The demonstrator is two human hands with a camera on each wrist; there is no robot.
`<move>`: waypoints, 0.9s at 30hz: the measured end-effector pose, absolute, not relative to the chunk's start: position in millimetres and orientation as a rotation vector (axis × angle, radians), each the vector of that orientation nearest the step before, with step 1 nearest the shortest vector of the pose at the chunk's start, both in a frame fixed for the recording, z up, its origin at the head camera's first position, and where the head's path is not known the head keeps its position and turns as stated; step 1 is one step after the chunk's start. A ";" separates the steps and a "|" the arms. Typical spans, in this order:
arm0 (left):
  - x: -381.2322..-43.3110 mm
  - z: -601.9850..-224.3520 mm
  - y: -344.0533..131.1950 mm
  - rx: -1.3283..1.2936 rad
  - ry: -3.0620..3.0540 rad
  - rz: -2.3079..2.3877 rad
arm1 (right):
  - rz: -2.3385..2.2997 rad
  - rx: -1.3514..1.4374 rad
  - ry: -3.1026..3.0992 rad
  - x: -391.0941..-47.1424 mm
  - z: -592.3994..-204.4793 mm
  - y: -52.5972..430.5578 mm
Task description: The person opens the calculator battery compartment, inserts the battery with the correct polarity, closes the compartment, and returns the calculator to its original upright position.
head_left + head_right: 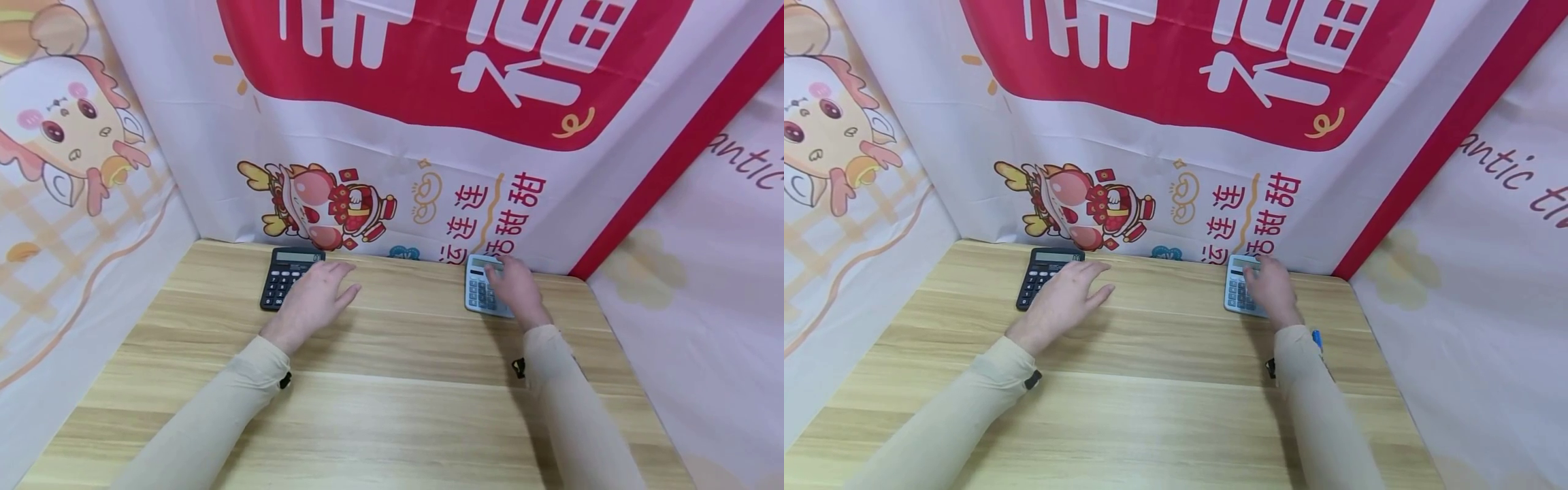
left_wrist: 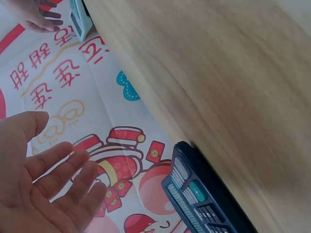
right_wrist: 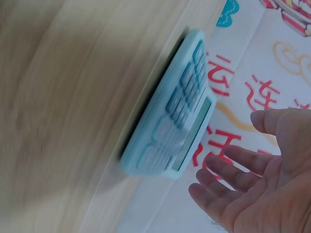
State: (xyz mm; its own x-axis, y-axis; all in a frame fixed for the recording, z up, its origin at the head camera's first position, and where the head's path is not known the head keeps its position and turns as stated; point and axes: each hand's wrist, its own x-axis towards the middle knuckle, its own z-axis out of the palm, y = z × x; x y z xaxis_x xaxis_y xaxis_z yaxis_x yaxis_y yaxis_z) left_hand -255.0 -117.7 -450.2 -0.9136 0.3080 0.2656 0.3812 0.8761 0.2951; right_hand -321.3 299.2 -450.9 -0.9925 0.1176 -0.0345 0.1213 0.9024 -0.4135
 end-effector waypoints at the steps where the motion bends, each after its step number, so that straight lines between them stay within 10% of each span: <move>1: -256.1 -450.4 -118.9 -0.512 -2.844 -0.504 | -0.659 0.167 3.061 -319.2 -451.2 296.6; 27: -294.8 -459.0 -165.4 -0.246 -2.972 -0.400 | -0.547 -0.182 3.183 -279.7 -453.9 227.5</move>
